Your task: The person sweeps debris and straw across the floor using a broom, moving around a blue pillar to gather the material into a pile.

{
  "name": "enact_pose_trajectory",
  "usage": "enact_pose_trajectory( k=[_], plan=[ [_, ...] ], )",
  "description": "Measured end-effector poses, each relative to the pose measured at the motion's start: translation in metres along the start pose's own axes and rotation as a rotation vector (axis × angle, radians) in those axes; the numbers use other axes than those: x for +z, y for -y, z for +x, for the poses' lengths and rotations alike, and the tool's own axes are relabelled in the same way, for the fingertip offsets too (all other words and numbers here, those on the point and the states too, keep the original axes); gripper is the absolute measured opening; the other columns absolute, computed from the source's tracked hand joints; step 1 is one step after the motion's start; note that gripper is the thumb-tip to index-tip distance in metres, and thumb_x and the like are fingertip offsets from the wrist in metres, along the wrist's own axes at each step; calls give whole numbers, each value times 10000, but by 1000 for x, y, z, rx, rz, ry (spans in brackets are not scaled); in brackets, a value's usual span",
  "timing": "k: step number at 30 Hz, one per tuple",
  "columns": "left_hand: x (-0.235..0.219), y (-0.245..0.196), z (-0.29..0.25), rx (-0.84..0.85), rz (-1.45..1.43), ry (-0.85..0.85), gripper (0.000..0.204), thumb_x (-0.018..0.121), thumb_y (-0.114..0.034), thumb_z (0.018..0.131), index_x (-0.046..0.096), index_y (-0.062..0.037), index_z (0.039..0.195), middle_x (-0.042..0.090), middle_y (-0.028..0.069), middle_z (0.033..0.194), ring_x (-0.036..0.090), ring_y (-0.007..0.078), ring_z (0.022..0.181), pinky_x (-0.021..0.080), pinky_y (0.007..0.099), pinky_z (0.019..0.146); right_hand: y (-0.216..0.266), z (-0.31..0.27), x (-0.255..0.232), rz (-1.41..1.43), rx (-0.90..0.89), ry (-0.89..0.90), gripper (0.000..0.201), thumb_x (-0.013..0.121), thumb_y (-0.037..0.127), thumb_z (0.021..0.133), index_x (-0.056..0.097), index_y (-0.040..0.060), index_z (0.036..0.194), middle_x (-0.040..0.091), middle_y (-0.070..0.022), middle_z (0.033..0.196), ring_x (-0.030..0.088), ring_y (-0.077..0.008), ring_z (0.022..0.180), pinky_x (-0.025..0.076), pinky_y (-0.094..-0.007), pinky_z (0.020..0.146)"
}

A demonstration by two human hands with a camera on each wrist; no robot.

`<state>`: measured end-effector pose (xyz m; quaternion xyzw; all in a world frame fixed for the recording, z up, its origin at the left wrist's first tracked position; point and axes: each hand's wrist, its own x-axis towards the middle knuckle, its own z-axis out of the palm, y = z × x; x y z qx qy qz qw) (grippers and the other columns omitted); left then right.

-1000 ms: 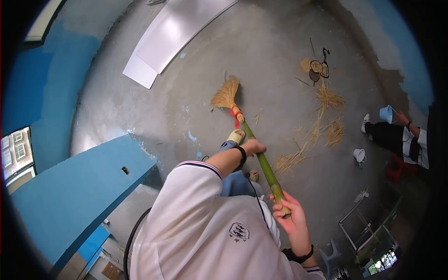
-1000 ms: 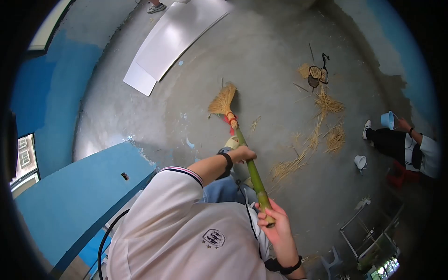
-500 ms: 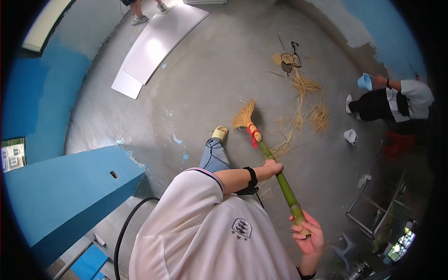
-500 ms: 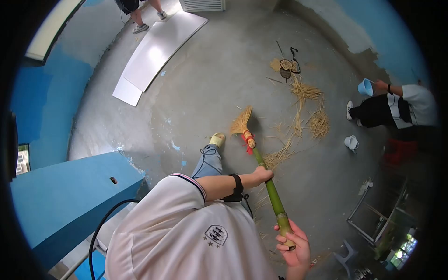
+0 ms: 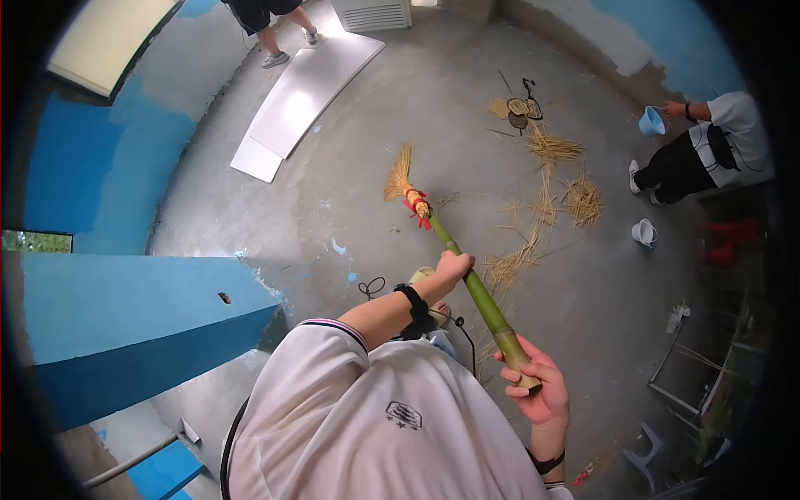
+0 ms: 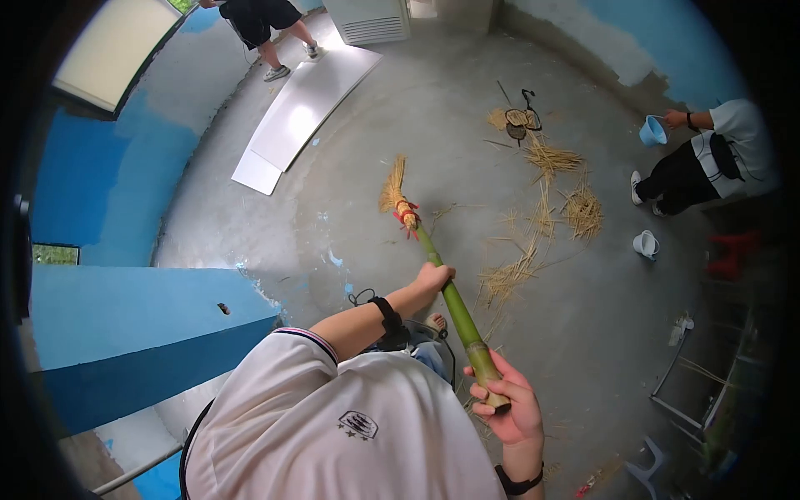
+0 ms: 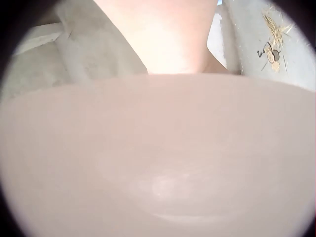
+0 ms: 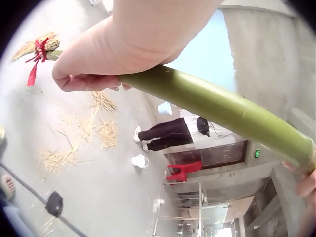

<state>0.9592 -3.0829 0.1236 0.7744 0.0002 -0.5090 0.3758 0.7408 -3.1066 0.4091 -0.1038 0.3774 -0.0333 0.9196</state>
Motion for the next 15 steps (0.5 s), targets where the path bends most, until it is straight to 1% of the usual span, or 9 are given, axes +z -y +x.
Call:
enact_pose_trajectory(
  k=[3,5,7,8,9,11,13,14,15],
  plan=[
    [-34,30,34,-37,-12,-12,317,610,-238,646,599,66,734,623,183,734,629,288,706,481,364,631,-3,39,1,93,106,43,580,452,-4,835,281,15,1388,489,-155,1102,453,-133,730,405,-214,527],
    [-51,40,47,-63,-4,-9,283,606,-232,642,595,47,688,611,162,693,616,274,668,477,362,618,0,72,2,56,152,16,568,446,-7,833,292,3,1380,483,-171,1110,451,-128,722,411,-203,528],
    [-59,52,52,-120,-72,-12,208,613,-187,672,587,20,663,558,101,600,539,192,505,384,320,454,2,104,-10,97,217,-18,543,434,-26,838,309,-15,1367,474,-219,1132,462,-125,732,432,-190,541],
    [-57,68,68,-212,-120,17,202,594,-184,669,595,18,676,569,107,607,545,181,502,397,312,459,3,115,-16,95,230,-45,543,434,-26,838,309,-15,1367,474,-219,1132,462,-125,732,432,-190,541],
    [-47,95,93,-210,-154,72,222,592,-197,667,597,25,684,583,121,627,568,202,534,413,320,472,4,125,-22,138,240,-59,549,432,-34,836,301,-21,1369,471,-229,1130,462,-122,732,432,-185,543],
    [-35,116,117,-228,-203,117,242,591,-209,665,600,32,691,598,136,648,591,223,566,429,329,486,2,138,-24,129,224,-139,560,421,-57,828,284,-42,1370,463,-247,1120,455,-113,727,428,-166,530],
    [-16,112,112,-169,50,43,419,596,-220,682,514,133,893,600,228,864,615,315,814,494,388,738,6,132,-46,203,209,-170,542,421,-59,827,307,-38,1356,471,-240,1122,455,-114,730,419,-161,527],
    [0,122,102,-201,51,55,419,596,-220,682,514,133,893,600,228,864,615,315,814,494,388,738,6,122,-57,269,173,-183,524,420,-61,827,331,-34,1343,479,-234,1124,456,-114,733,409,-156,524],
    [17,126,96,-230,60,112,503,603,-231,684,453,160,964,595,251,903,611,341,867,489,388,757,5,108,-62,265,153,-223,532,408,-70,822,321,-43,1347,464,-254,1142,449,-114,724,407,-149,519]
  ],
)
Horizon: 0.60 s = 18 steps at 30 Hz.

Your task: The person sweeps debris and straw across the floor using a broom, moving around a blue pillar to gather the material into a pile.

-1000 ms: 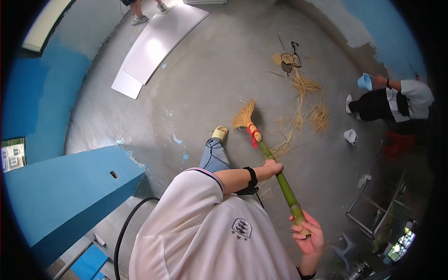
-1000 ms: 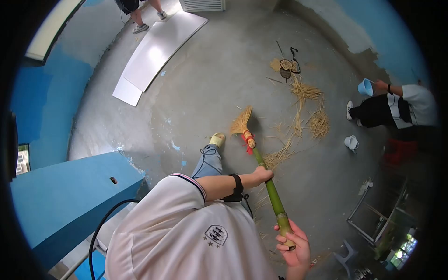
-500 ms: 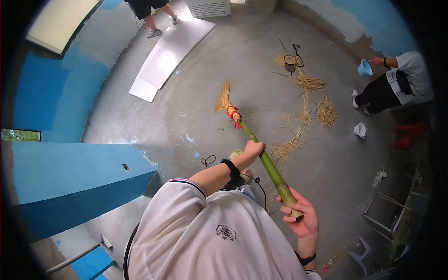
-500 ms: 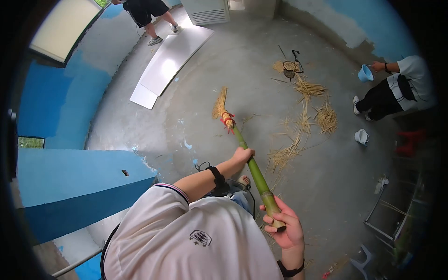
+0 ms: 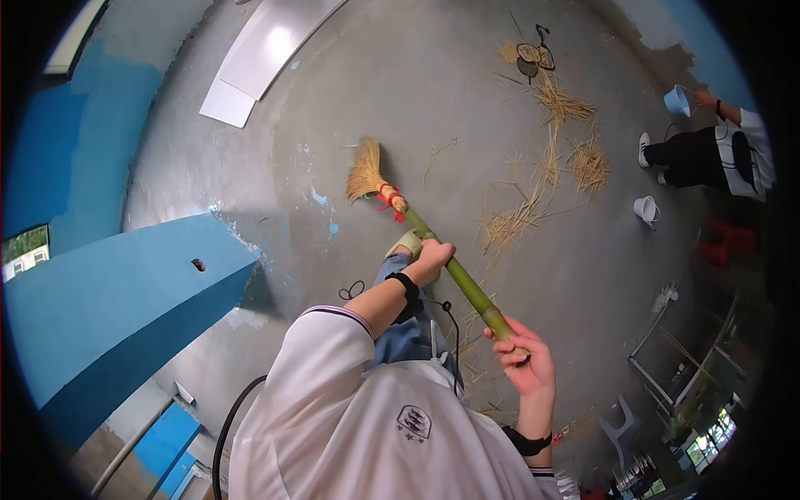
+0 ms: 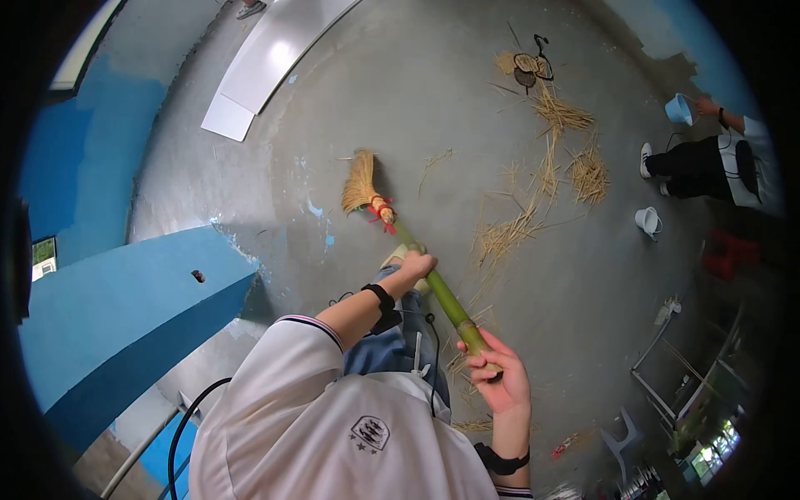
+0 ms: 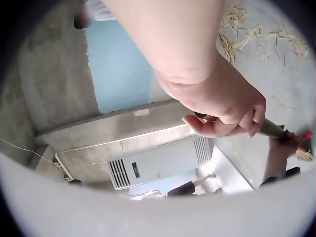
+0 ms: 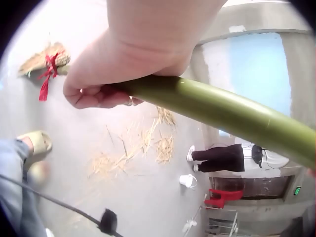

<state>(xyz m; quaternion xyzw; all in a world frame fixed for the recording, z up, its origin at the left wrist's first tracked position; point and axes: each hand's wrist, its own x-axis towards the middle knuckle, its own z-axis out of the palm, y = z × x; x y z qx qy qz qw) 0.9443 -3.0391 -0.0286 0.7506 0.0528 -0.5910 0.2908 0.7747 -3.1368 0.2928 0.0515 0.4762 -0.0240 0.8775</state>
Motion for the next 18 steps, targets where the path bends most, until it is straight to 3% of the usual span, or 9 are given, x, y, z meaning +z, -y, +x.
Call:
enact_pose_trajectory(
  k=[3,4,7,9,10,12,15,16,18],
  plan=[
    [50,-2,-19,43,204,60,674,618,-259,687,323,204,1077,580,291,965,604,363,942,485,384,792,-9,-41,-36,67,-60,-63,536,402,-63,829,311,-38,1356,462,-266,1149,450,-116,721,408,-153,517],
    [70,-3,-36,83,245,29,659,623,-262,687,341,207,1055,576,301,961,604,360,946,487,387,805,-14,-56,-46,70,-73,-61,536,402,-63,829,311,-38,1356,462,-266,1149,450,-116,721,408,-153,517],
    [119,-4,-80,52,210,148,683,624,-244,683,322,215,1088,575,299,965,597,365,962,483,384,820,-34,-106,-73,155,-179,-153,521,393,-57,838,317,-33,1353,454,-270,1166,451,-121,719,410,-156,516],
    [165,17,-83,97,387,231,653,620,-243,687,369,202,1095,581,282,973,626,343,879,512,369,737,-50,-137,-90,279,-235,-154,488,393,-45,850,339,-31,1334,443,-269,1190,455,-128,726,411,-162,515],
    [173,18,-96,122,417,247,653,620,-243,687,369,202,1095,581,282,973,626,343,879,512,369,737,-61,-150,-95,301,-269,-143,488,393,-45,850,339,-31,1334,443,-269,1190,455,-128,726,411,-162,515],
    [185,18,-123,13,411,479,546,609,-256,696,485,148,1041,597,243,980,647,291,760,524,348,614,-82,-173,-99,334,-324,-84,464,392,-28,855,332,-62,1314,412,-259,1188,458,-126,754,436,-167,529],
    [196,22,-158,13,466,528,411,600,-262,703,579,84,925,621,191,917,639,238,655,509,328,528,-104,-201,-100,352,-342,20,430,395,-23,866,365,-39,1294,440,-234,1159,438,-135,765,420,-198,552],
    [196,24,-170,44,469,471,339,603,-261,704,607,48,843,622,155,808,623,221,627,507,324,540,-110,-208,-100,375,-364,46,430,395,-23,866,365,-39,1294,440,-234,1159,438,-135,765,420,-198,552],
    [190,27,-184,66,460,419,318,605,-261,699,608,37,811,612,144,760,610,217,596,499,320,526,-120,-217,-97,355,-391,102,427,409,-12,866,361,-43,1289,440,-217,1128,431,-137,772,419,-209,567]
  ],
)
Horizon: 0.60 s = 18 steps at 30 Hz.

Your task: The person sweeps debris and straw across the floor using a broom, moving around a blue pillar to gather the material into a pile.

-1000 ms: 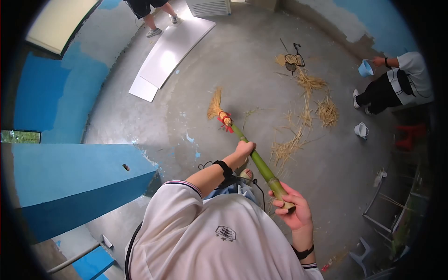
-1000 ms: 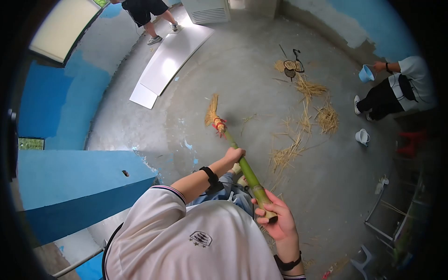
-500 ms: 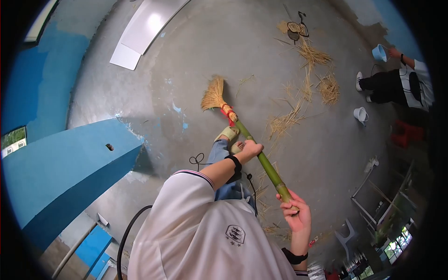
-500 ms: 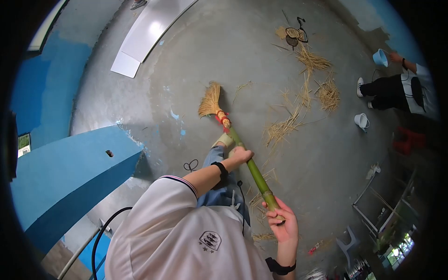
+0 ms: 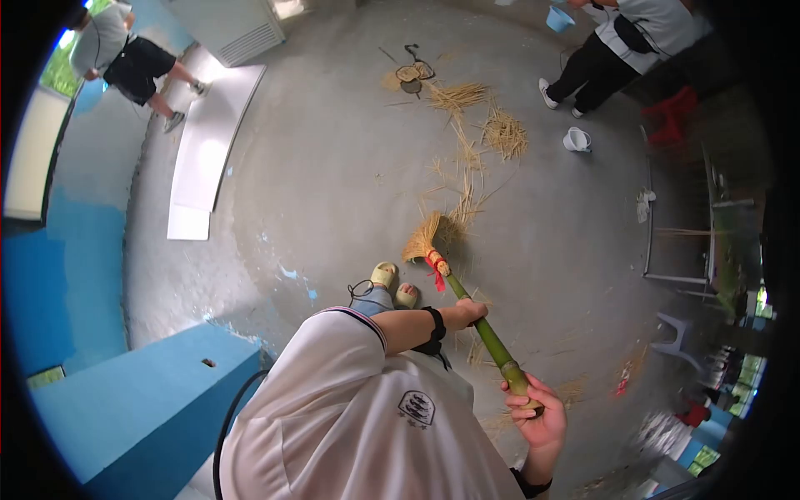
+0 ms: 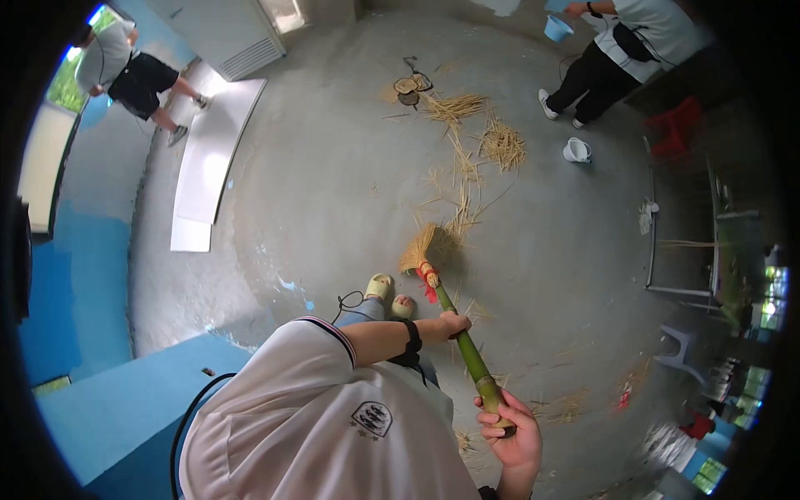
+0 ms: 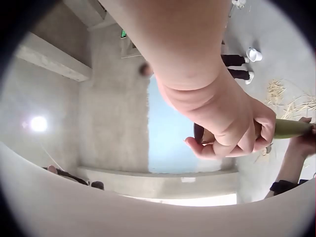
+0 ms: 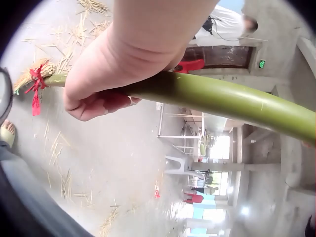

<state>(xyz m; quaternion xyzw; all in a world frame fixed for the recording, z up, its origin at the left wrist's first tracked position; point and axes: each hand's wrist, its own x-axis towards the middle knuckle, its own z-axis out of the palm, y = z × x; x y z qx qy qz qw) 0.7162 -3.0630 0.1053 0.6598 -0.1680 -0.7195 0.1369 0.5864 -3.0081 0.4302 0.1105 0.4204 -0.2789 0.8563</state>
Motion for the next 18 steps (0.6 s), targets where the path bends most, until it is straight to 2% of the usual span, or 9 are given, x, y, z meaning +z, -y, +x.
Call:
enact_pose_trajectory(
  k=[2,5,7,9,11,12,15,17,18],
  plan=[
    [-7,0,-4,6,-18,-54,299,606,-260,695,609,27,779,602,132,711,597,213,566,491,317,512,0,-4,2,36,-15,36,433,419,-7,865,356,-44,1291,440,-216,1124,432,-139,768,419,-209,566],
    [-45,-2,-13,-35,57,-11,276,607,-257,681,602,14,737,588,123,671,584,209,532,474,312,484,-7,0,7,64,-24,64,451,442,3,860,346,-42,1298,445,-215,1120,441,-148,765,418,-212,564],
    [-79,-9,-26,30,-65,-88,209,631,-201,654,534,-15,654,497,79,559,451,164,414,312,311,373,-12,16,17,-2,18,155,463,450,4,856,343,-34,1305,460,-208,1104,451,-154,765,419,-215,561],
    [-119,-16,-36,40,-76,-125,205,623,-203,677,536,-19,653,490,71,553,433,158,420,327,319,395,-19,41,34,-35,37,179,478,462,9,854,341,-18,1316,476,-186,1084,457,-152,768,412,-222,565],
    [-167,-25,-43,5,-204,-134,189,633,-189,677,546,-21,678,500,71,581,447,162,447,342,326,416,-23,77,53,-214,138,188,485,470,15,855,342,5,1323,481,-164,1076,457,-145,764,403,-229,574],
    [-189,-21,-32,49,-286,-190,182,638,-183,675,551,-24,698,506,69,601,463,167,465,350,330,424,-26,101,62,-228,182,256,483,476,20,855,348,21,1320,480,-143,1076,461,-140,767,396,-231,581],
    [-263,2,21,136,-398,-373,165,643,-158,669,554,-39,740,518,68,651,496,182,495,363,345,430,-44,169,92,-303,243,229,515,488,14,836,355,70,1331,484,-111,1029,477,-130,745,401,-231,563],
    [-313,2,36,145,-386,-462,164,643,-161,656,553,-45,731,511,65,626,509,185,503,371,352,430,-57,207,121,-275,243,208,497,487,8,825,379,80,1305,485,-99,996,478,-120,718,404,-226,547],
    [-333,-8,26,121,-346,-477,171,640,-169,646,560,-32,709,528,70,626,516,188,517,376,347,449,-63,224,135,-247,230,204,454,480,9,820,403,69,1263,486,-91,977,469,-110,695,401,-220,537]
  ],
)
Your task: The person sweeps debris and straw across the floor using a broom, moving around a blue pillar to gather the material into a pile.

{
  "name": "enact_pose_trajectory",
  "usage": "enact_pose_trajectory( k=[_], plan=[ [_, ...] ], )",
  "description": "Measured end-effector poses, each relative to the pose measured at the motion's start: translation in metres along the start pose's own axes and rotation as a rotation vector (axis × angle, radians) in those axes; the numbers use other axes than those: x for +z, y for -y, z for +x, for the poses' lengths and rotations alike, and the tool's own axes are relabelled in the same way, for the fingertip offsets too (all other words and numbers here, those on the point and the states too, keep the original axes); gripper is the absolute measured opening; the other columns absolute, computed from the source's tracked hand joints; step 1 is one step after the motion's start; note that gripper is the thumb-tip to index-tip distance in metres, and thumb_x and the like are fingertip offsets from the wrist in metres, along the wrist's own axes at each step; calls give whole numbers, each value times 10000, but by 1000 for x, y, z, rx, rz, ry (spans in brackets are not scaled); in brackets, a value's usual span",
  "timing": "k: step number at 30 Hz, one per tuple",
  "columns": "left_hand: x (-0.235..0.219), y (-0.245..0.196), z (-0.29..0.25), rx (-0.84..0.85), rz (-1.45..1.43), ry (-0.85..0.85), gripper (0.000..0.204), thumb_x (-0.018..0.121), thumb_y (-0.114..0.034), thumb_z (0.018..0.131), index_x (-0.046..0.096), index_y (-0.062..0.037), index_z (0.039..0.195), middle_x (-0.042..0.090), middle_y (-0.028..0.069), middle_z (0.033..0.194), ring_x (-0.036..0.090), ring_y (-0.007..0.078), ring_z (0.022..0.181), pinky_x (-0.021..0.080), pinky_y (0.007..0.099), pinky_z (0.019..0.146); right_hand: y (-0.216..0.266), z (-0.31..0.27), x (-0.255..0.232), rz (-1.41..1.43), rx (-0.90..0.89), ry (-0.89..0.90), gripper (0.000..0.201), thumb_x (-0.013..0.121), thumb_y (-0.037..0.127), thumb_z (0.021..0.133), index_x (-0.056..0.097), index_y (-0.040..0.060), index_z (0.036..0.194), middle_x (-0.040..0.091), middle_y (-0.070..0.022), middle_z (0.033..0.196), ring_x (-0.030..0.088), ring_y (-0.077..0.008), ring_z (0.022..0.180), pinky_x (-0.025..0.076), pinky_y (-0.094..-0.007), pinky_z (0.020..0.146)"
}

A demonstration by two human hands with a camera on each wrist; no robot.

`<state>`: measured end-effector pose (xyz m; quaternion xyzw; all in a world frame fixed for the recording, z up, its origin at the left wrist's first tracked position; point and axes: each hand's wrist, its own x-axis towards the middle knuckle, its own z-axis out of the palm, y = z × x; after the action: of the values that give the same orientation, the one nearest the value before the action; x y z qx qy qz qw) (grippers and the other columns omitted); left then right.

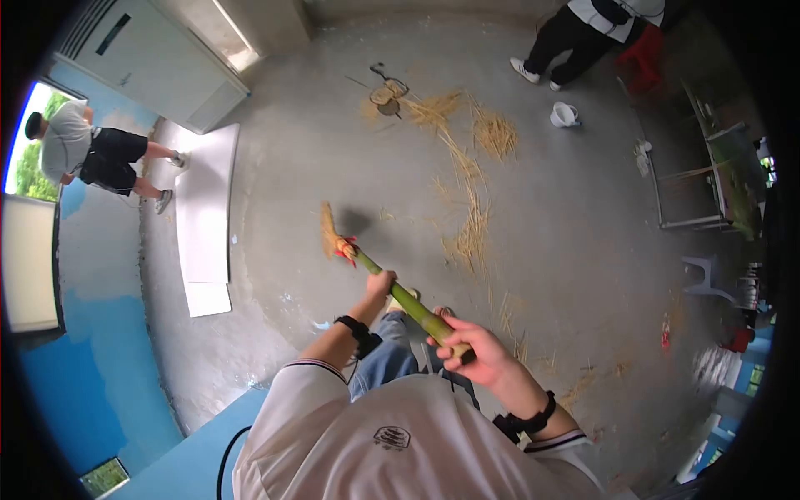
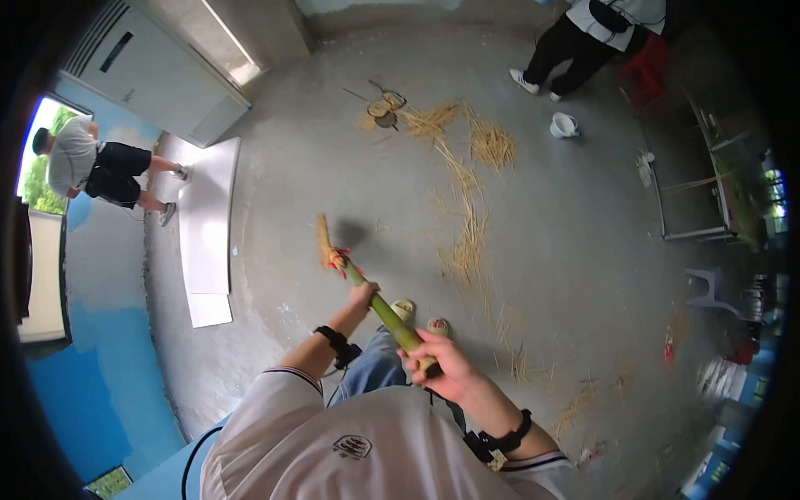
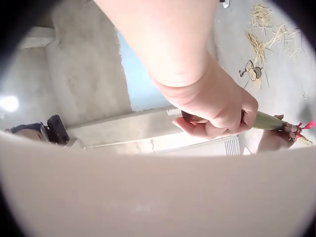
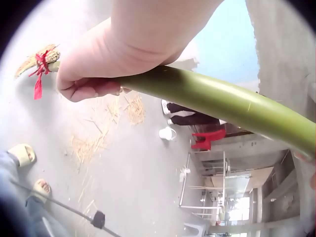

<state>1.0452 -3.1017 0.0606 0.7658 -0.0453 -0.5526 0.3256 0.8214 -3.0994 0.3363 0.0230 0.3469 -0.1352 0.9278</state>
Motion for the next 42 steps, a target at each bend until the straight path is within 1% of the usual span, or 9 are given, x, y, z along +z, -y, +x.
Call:
enact_pose_trajectory(
  k=[9,16,23,26,29,33,37,39,42],
  plan=[
    [-9,-75,51,81,190,67,163,628,-156,594,549,-27,655,533,70,592,512,211,511,408,346,497,-17,72,10,231,-132,-69,466,467,3,810,415,95,1264,497,-77,966,433,-101,684,380,-203,536],
    [55,-27,79,-184,740,277,699,596,-228,704,338,130,1247,536,263,1187,563,322,1110,491,371,884,-60,69,-49,653,-212,-178,313,452,31,863,406,-1,1171,479,-122,980,452,-97,676,399,-179,509],
    [117,47,6,-194,814,405,678,588,-276,728,332,125,1212,528,263,1175,528,356,1132,427,381,942,-109,-23,-99,755,-309,-236,290,468,58,908,412,-53,1170,485,-138,973,450,-89,662,398,-173,493],
    [134,108,-26,-173,968,341,700,610,-291,734,308,77,1246,525,242,1201,521,367,1145,412,394,968,-157,-60,-119,894,-339,-243,352,403,75,944,326,-79,1251,446,-134,992,423,-77,643,400,-159,487],
    [182,372,118,31,1396,672,742,634,-296,730,275,50,1280,523,228,1218,514,366,1159,406,402,981,-213,-93,-147,1010,-361,-207,327,388,94,960,336,-78,1233,451,-142,992,428,-85,645,403,-171,484],
    [165,337,-14,648,2008,840,271,630,-278,796,698,-125,1010,690,40,995,648,294,940,516,456,710,-289,-137,-187,1077,-399,-179,316,391,112,964,351,-82,1211,455,-146,1002,425,-82,639,395,-173,481],
    [160,332,-142,453,2173,1128,664,554,-333,774,369,64,1272,602,180,1112,601,354,1004,444,428,884,-373,-188,-230,1089,-460,-178,317,400,109,957,365,-83,1206,455,-139,996,419,-78,635,387,-168,472],
    [147,362,-205,-67,1276,435,630,537,-332,779,417,67,1252,600,169,1129,602,339,1011,457,425,862,-422,-216,-249,1265,-443,-88,302,435,76,922,429,-26,1206,505,-159,1006,436,-94,636,386,-176,461],
    [149,506,-196,67,1322,561,638,539,-335,765,403,73,1236,593,184,1131,607,329,1005,469,413,842,-481,-265,-251,1312,-540,-126,290,406,82,936,402,-64,1187,483,-136,942,422,-82,620,380,-169,455]
  ],
)
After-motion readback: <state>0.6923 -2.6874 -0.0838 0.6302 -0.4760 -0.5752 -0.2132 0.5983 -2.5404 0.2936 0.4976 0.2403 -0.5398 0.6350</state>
